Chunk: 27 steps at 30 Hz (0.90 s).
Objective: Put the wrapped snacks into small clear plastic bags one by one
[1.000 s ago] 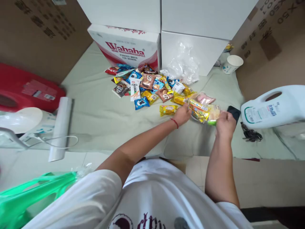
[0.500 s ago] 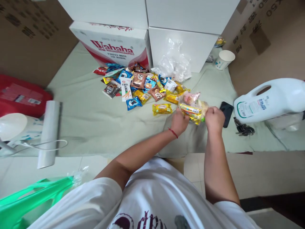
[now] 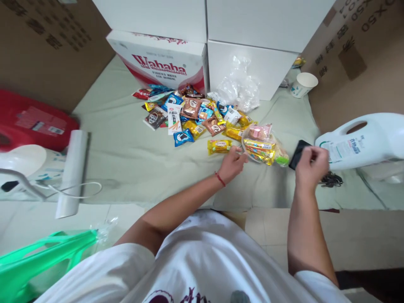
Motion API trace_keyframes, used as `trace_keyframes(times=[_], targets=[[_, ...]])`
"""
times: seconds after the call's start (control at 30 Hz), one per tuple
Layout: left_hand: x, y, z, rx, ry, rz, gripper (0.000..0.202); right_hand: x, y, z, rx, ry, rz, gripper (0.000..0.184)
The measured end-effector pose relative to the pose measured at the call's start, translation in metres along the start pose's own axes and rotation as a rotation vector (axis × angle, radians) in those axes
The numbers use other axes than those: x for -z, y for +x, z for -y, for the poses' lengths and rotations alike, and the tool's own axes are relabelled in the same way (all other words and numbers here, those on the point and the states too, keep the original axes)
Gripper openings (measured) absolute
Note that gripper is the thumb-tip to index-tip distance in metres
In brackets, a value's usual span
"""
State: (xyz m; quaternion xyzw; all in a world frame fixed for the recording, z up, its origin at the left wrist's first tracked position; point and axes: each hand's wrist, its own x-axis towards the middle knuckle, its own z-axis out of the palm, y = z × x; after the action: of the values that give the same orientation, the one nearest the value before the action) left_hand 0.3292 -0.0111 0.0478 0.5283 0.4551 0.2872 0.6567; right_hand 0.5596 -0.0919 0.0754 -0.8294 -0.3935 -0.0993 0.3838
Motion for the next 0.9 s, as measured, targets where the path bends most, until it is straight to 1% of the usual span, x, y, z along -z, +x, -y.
trace_keyframes(times=[0.03, 0.07, 0.1, 0.13, 0.2, 0.27, 0.37, 0.5, 0.57, 0.63, 0.7, 0.8, 0.9], targets=[[0.014, -0.006, 0.003, -0.056, 0.02, -0.012, 0.019, 0.009, -0.016, -0.004, 0.082, -0.045, -0.073, 0.033], [0.028, -0.013, 0.007, -0.112, 0.06, -0.028, 0.017, 0.015, -0.034, -0.008, 0.186, -0.072, -0.036, 0.032], [0.044, -0.021, 0.011, -0.163, 0.117, -0.05, 0.014, 0.017, -0.052, -0.011, 0.287, -0.084, 0.046, 0.031], [0.059, -0.03, 0.015, -0.2, 0.186, -0.071, 0.013, 0.016, -0.069, -0.012, 0.358, -0.106, 0.133, 0.031], [0.088, -0.049, 0.022, -0.226, 0.322, -0.126, 0.015, 0.004, -0.093, -0.01, 0.389, -0.18, 0.249, 0.033], [0.113, -0.068, 0.027, -0.223, 0.445, -0.205, 0.018, -0.014, -0.101, -0.004, 0.337, -0.257, 0.277, 0.039], [0.145, -0.096, 0.033, -0.194, 0.595, -0.336, 0.02, -0.035, -0.087, 0.007, 0.27, -0.284, 0.257, 0.045], [0.185, -0.13, 0.045, -0.164, 0.758, -0.513, 0.022, -0.048, -0.064, 0.013, 0.192, -0.243, 0.185, 0.047], [0.205, -0.143, 0.054, -0.146, 0.82, -0.569, 0.022, -0.054, -0.06, 0.011, 0.194, -0.239, 0.211, 0.048], [0.224, -0.153, 0.063, -0.119, 0.873, -0.601, 0.023, -0.059, -0.058, 0.004, 0.211, -0.249, 0.243, 0.047], [0.24, -0.159, 0.072, -0.088, 0.925, -0.617, 0.024, -0.062, -0.055, -0.006, 0.211, -0.25, 0.228, 0.044], [0.256, -0.16, 0.087, -0.116, 1.031, -0.653, 0.023, -0.059, -0.041, -0.026, 0.179, -0.245, 0.15, 0.042], [0.26, -0.158, 0.1, -0.191, 1.169, -0.726, 0.022, -0.06, -0.006, -0.043, 0.126, -0.285, 0.102, 0.04]])
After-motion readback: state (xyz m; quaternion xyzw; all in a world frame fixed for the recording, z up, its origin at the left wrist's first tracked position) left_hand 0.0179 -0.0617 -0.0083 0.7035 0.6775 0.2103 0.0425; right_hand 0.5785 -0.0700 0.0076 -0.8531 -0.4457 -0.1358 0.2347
